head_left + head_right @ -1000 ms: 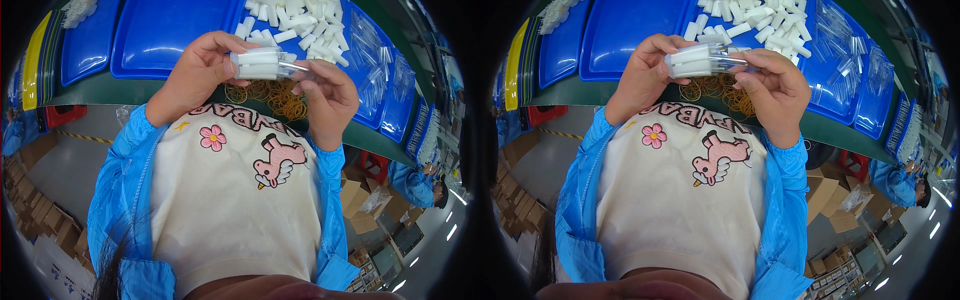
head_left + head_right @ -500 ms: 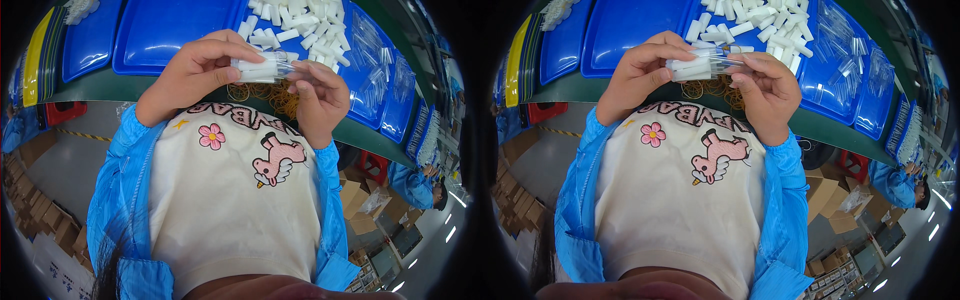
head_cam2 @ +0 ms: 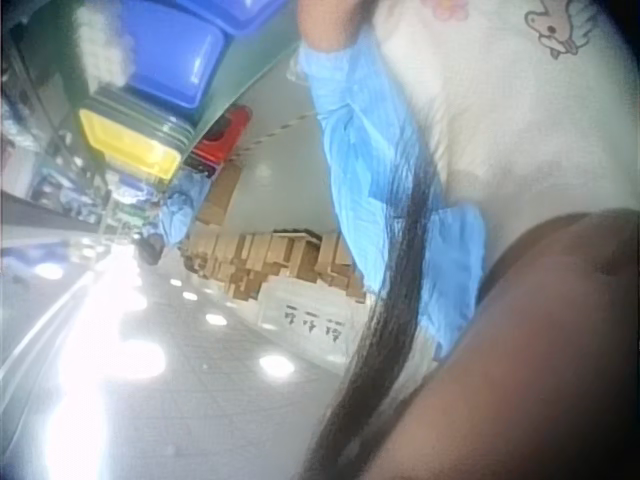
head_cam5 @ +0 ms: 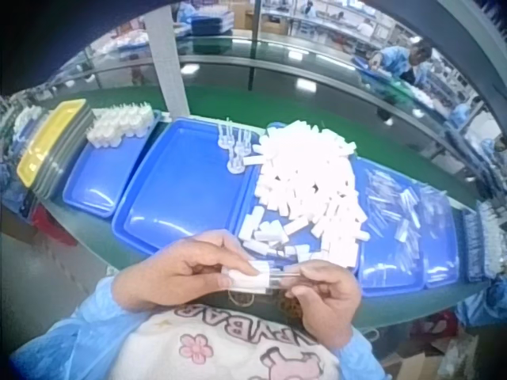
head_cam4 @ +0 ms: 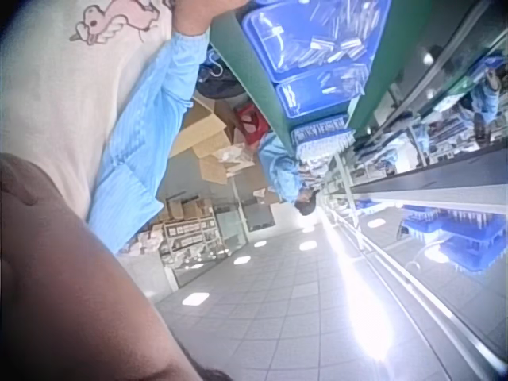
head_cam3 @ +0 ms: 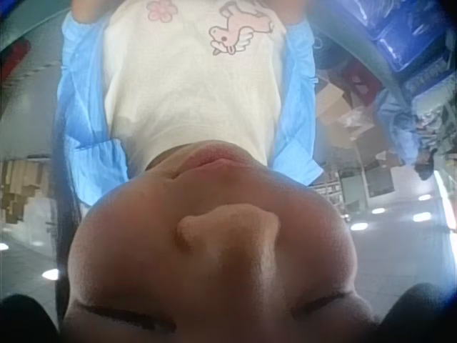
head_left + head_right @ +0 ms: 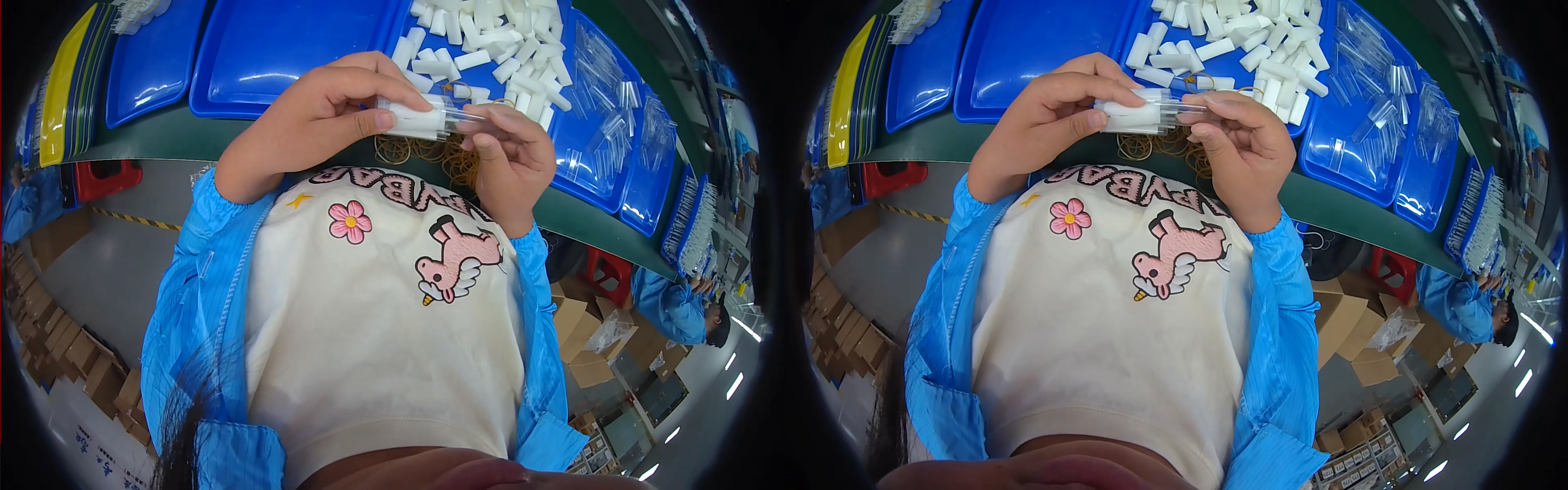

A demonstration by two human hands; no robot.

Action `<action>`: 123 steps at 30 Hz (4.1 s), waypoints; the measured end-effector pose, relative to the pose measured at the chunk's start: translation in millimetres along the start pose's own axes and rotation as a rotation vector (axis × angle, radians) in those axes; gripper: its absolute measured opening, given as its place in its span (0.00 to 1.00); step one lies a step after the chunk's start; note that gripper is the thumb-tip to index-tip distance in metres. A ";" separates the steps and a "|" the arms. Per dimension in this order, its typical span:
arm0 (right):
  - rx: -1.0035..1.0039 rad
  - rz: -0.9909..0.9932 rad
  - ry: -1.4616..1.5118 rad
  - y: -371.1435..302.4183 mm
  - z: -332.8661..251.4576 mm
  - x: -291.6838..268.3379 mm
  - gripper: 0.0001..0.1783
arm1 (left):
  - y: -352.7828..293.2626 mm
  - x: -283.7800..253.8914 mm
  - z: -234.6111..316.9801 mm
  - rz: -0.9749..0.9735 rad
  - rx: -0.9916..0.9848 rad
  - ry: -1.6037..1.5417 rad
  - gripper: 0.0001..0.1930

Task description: The person attaches foam cylinders onto pronged plastic bases, secures them with rubber bands, slides clear plastic tubes over the assemblies, and places the completed units onto a tray.

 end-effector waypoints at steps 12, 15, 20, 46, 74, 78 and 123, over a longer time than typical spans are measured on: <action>-0.017 -0.015 0.024 2.6 5.2 -3.1 0.15 | -3.8 4.5 -14.5 0.104 -0.032 -0.150 0.12; 0.008 -0.038 0.012 6.8 3.9 -1.7 0.15 | -3.1 3.3 -14.9 0.106 -0.010 -0.179 0.13; 0.088 -0.028 -0.069 15.0 -0.6 3.4 0.15 | -3.8 3.2 -19.2 0.123 0.031 -0.233 0.14; -0.014 -0.093 0.001 34.2 -18.3 66.2 0.26 | -11.1 9.2 -37.8 0.197 0.485 -0.515 0.21; 0.023 0.001 -0.358 39.7 -44.5 13.5 0.18 | -35.4 16.4 -30.5 0.153 -0.038 -0.497 0.33; 0.117 -0.157 -0.610 15.4 -26.7 -9.6 0.12 | -42.5 4.4 -29.5 0.209 0.138 -0.466 0.19; 0.144 -0.096 1.189 -6.8 -19.7 41.3 0.12 | -35.8 90.4 -20.0 -0.472 0.159 -0.716 0.21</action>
Point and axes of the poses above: each hand's wrist, its own y-axis towards the middle knuckle, its own x-axis out of the palm, z = x × y, the point moved 7 cm from there along y, towards the middle knuckle, and after that the axes turned 15 degrees about -z, right-handed, at the moved point
